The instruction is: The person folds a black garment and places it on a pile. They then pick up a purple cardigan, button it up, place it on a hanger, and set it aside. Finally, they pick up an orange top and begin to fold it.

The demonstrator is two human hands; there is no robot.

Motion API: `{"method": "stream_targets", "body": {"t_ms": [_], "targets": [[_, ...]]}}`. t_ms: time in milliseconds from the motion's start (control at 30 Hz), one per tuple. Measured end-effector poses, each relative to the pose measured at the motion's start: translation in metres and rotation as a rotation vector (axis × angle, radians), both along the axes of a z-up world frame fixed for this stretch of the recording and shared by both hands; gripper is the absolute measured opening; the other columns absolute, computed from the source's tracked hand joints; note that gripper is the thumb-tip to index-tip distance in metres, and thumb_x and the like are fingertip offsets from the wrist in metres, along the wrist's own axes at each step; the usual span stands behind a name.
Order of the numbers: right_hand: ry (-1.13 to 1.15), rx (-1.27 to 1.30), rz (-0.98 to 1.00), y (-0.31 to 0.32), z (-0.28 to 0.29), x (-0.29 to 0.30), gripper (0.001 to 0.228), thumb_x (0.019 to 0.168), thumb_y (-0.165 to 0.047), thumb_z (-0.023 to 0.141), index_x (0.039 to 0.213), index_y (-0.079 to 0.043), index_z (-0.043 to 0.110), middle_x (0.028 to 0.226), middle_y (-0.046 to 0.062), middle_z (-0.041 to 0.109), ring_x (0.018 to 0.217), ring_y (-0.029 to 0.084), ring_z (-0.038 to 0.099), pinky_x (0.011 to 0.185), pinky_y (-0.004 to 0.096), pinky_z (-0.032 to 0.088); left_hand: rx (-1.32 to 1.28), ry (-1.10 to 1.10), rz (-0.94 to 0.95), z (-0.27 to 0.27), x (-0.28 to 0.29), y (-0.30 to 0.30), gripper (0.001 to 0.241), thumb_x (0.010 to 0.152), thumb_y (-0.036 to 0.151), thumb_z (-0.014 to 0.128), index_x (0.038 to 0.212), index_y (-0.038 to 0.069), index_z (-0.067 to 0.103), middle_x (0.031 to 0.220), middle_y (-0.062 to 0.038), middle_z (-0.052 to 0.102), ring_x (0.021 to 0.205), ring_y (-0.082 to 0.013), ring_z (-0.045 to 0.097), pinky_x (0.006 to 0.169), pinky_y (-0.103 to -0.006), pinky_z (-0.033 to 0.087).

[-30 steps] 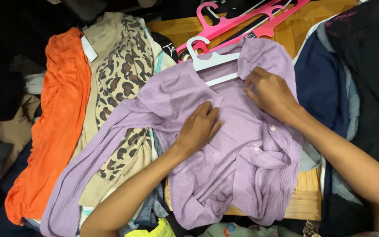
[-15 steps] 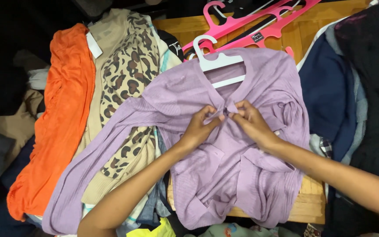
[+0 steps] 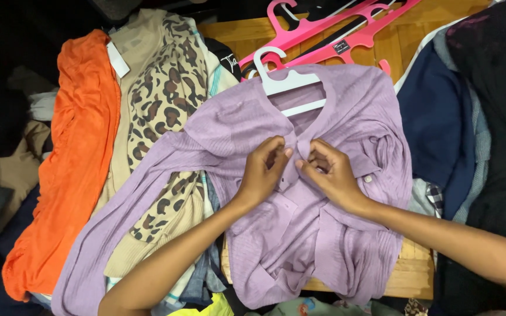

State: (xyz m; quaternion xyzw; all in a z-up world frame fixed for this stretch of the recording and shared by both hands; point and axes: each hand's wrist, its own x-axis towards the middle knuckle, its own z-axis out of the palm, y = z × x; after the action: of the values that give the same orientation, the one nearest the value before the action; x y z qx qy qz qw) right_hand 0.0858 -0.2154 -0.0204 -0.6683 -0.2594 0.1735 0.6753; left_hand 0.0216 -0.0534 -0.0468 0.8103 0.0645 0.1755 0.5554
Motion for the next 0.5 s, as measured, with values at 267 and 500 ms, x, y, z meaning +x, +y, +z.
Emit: {"method": "stream_targets", "body": {"t_ms": [267, 500], "targets": [[-0.246, -0.082, 0.004, -0.008, 0.007, -0.003, 0.020, 0.086, -0.002, 0.077, 0.105, -0.001, 0.069, 0.086, 0.009, 0.061, 0.083, 0.016, 0.060, 0.075, 0.030, 0.057, -0.392, -0.005, -0.036, 0.005, 0.005, 0.011, 0.004, 0.103, 0.011, 0.060, 0.101, 0.011, 0.063, 0.067, 0.005, 0.053, 0.054, -0.0031, 0.052, 0.047, -0.0165, 0.044], [-0.100, -0.047, 0.047, -0.009, 0.005, -0.011, 0.027, 0.093, 0.006, 0.067, 0.120, 0.004, 0.068, 0.096, 0.016, 0.066, 0.088, 0.020, 0.066, 0.082, 0.037, 0.061, -0.196, -0.031, 0.013, 0.018, -0.002, 0.009, 0.004, 0.105, 0.010, 0.056, 0.103, 0.009, 0.060, 0.060, 0.003, 0.046, 0.048, -0.0051, 0.045, 0.044, -0.0192, 0.039]]}}
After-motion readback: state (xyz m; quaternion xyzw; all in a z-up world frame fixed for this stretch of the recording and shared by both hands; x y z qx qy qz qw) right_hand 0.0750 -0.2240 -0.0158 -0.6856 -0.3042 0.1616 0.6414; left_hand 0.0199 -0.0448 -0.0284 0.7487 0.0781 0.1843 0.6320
